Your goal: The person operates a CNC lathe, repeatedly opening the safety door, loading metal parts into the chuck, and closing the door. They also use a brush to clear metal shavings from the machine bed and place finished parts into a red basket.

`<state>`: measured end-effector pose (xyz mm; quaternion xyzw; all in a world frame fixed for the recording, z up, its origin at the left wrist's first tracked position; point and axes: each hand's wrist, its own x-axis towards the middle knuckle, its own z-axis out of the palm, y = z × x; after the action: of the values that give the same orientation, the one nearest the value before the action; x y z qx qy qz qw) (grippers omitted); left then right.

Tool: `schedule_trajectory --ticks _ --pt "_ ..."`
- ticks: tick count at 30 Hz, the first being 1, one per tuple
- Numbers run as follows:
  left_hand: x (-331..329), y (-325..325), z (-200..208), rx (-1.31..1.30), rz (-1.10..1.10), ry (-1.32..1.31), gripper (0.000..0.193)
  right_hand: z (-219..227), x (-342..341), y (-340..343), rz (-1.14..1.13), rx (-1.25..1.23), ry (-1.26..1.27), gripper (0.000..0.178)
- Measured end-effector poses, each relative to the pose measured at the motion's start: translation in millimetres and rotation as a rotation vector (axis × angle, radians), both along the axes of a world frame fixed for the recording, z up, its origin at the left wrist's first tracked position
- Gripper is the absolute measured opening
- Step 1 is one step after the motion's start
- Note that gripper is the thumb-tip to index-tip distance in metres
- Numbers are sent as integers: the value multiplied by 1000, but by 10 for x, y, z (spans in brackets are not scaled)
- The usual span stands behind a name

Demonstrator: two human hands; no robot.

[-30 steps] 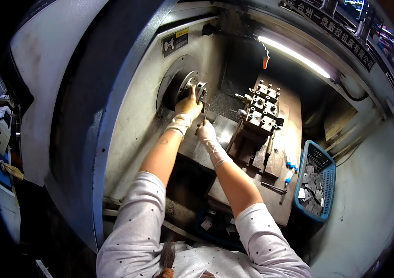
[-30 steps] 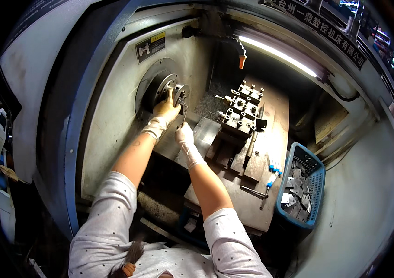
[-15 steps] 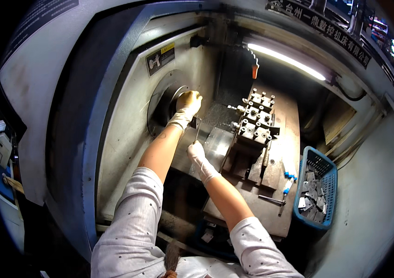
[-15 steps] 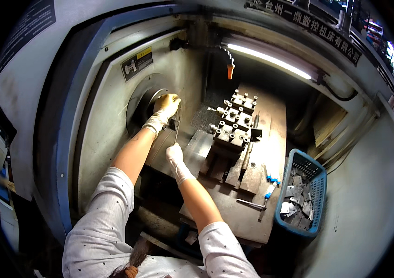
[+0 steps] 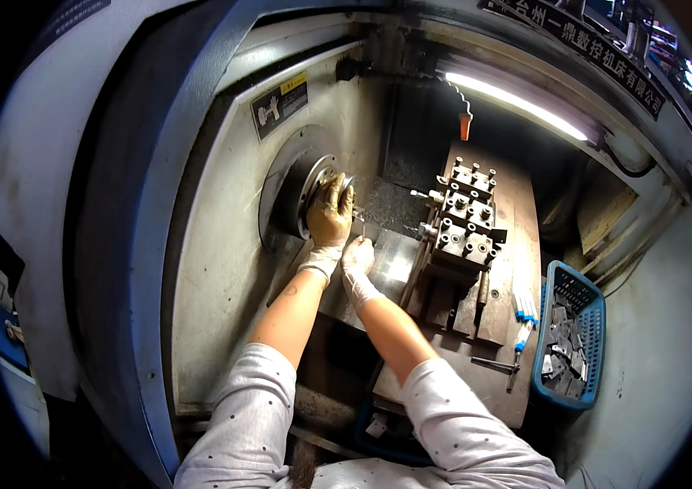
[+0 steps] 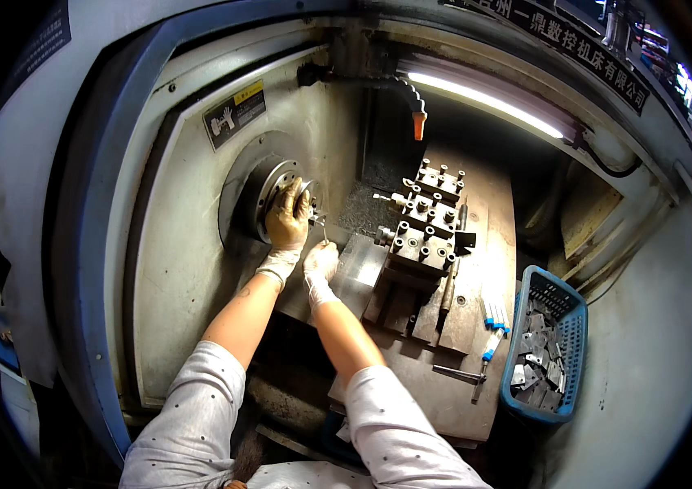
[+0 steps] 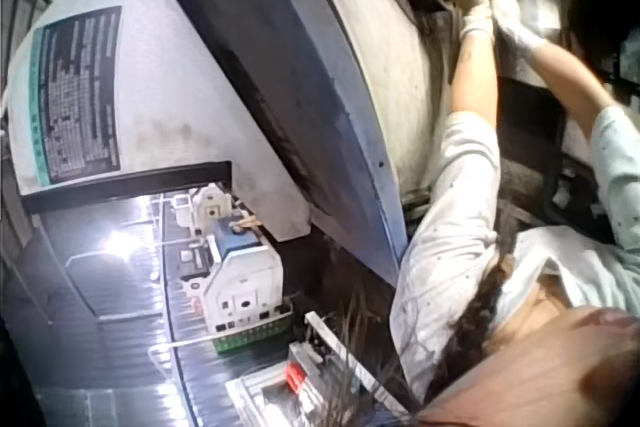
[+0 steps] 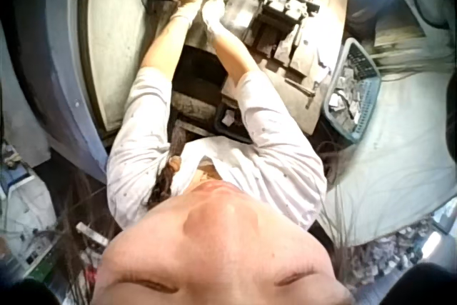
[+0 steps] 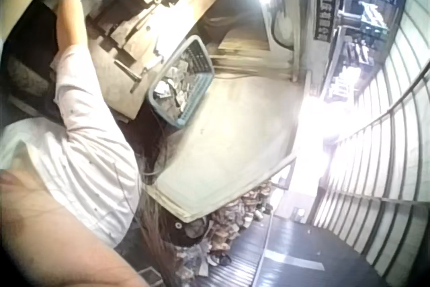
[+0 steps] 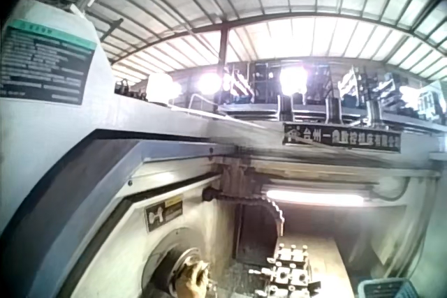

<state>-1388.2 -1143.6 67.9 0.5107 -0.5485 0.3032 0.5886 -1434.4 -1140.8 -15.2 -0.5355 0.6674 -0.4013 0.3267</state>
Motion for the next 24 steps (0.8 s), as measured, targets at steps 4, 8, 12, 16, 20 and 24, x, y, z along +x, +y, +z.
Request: schedule_trajectory --ticks 4,8,12,16,20,24 --pt "-30 -79 44 223 12 73 20 193 -175 470 213 34 -233 35" --pt "38 -206 297 621 53 135 23 870 -255 640 332 539 -687 30" --pt "41 -211 405 782 102 131 23 739 -159 705 300 368 -757 40" --pt "14 -140 166 270 -33 119 17 263 -173 491 283 15 -116 43" --pt "25 32 -43 50 -17 74 21 117 -109 363 202 84 -26 38" --pt "-14 60 -128 15 -32 64 24 82 -75 225 133 127 -42 38"
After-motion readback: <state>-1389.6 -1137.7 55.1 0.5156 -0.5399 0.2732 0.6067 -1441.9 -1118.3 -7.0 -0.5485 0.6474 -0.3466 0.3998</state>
